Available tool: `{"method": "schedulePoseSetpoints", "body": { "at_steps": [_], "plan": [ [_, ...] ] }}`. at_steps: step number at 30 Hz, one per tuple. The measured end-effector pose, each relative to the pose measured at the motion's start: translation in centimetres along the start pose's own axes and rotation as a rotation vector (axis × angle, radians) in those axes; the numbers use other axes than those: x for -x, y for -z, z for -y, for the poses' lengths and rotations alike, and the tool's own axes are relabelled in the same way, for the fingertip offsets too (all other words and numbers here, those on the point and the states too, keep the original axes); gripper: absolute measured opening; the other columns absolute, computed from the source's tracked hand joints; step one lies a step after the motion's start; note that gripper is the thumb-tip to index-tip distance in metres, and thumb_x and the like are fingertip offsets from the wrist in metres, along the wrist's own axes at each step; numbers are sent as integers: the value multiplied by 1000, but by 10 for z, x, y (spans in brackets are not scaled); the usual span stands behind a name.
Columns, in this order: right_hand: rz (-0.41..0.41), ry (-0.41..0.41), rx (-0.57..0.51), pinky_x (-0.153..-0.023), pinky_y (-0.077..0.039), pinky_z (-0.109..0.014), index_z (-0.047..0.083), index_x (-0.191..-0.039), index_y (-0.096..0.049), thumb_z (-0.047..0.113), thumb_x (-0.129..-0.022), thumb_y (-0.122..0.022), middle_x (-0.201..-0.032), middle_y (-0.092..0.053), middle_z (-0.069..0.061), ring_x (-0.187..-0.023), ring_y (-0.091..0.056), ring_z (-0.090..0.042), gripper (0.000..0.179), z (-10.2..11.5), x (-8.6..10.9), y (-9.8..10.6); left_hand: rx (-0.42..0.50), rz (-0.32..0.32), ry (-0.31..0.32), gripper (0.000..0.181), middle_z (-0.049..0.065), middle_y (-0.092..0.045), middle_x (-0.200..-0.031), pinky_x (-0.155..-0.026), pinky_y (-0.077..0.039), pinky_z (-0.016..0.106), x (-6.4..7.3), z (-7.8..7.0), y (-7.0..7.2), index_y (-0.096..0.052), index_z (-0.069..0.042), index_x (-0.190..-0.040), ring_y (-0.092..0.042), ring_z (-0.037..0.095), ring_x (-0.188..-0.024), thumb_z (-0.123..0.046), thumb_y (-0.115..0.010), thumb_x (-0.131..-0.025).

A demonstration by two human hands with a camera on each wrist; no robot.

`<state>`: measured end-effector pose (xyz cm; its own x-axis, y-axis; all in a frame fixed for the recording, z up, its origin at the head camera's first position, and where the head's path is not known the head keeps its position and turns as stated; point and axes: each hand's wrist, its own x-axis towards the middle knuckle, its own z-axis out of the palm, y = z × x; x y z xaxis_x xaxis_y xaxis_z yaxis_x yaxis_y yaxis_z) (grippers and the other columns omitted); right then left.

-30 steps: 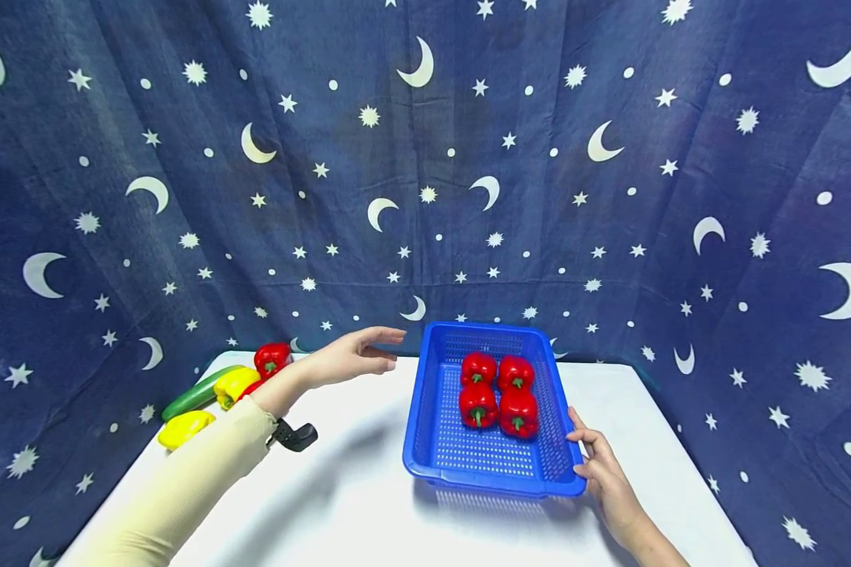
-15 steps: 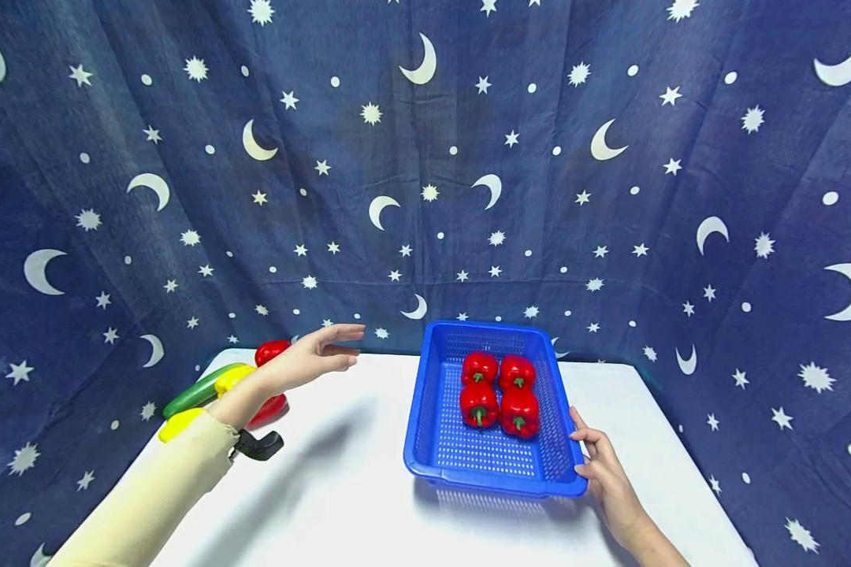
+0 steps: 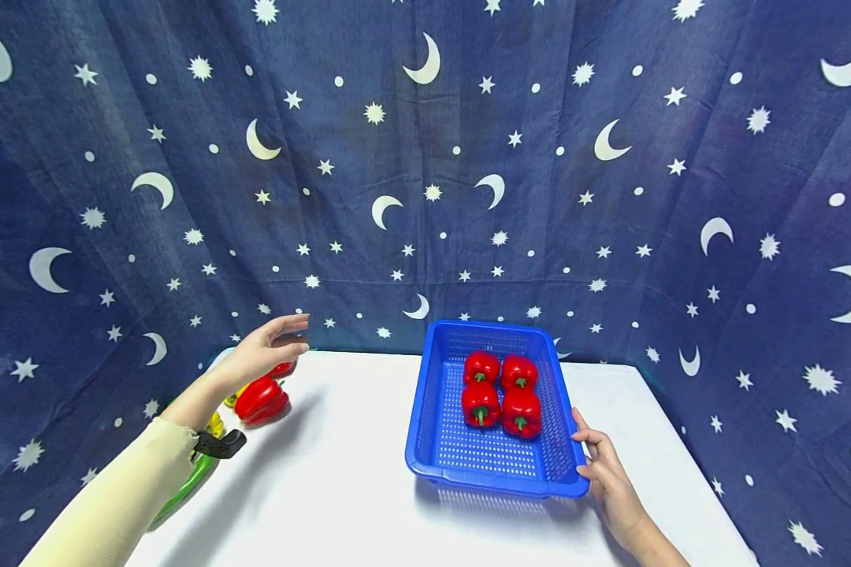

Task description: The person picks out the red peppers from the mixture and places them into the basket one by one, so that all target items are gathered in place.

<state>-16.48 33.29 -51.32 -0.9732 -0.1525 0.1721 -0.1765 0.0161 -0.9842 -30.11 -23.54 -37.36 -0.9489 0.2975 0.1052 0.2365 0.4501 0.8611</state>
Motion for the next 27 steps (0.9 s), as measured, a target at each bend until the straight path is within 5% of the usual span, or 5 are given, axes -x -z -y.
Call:
{"method": "schedulePoseSetpoints", "body": {
  "at_steps": [7, 14, 19, 23, 27],
  "plan": [
    [30, 31, -15, -103, -27, -11, 15, -135, -37, -1, -95, -34, -172, -6, 8, -148, -10, 9, 44, 1, 1, 1, -81, -9, 86, 71, 27, -34, -157, -106, -47, 55, 9, 18, 13, -31, -4, -158, -47, 45, -136, -20, -68, -99],
    [-6, -33, -22, -120, 9, -51, 15, -136, -36, 2, -94, -37, -172, -5, 9, -153, 1, -1, 44, 2, 0, -1, -324, 12, 240, 81, 32, -38, -152, -104, -43, 65, 15, 55, 23, -27, 0, -158, -42, 52, -136, -26, -72, -95],
    [-22, -55, -14, -114, 11, -70, 15, -134, -35, 2, -91, -39, -172, -4, 8, -155, 4, -6, 45, 1, -1, 1, -441, 25, 268, 82, 36, -41, -148, -103, -45, 65, 23, 75, 23, -31, 8, -154, -45, 52, -131, -22, -76, -92],
    [-20, -48, -8, -122, 4, -46, 15, -135, -35, 2, -93, -38, -172, -4, 7, -155, 4, -6, 44, 1, -1, 1, -484, 26, 280, 84, 35, -47, -140, -100, -48, 62, 27, 80, 20, -35, 11, -151, -51, 49, -123, -24, -79, -89],
    [-7, -33, 10, -109, -18, -16, 15, -136, -35, 2, -94, -37, -172, -4, 7, -154, 1, -3, 44, 0, 0, 2, -579, 10, 259, 82, 29, -56, -126, -95, -53, 57, 28, 83, 16, -44, 11, -146, -56, 43, -113, -26, -83, -85]
  ]
}}
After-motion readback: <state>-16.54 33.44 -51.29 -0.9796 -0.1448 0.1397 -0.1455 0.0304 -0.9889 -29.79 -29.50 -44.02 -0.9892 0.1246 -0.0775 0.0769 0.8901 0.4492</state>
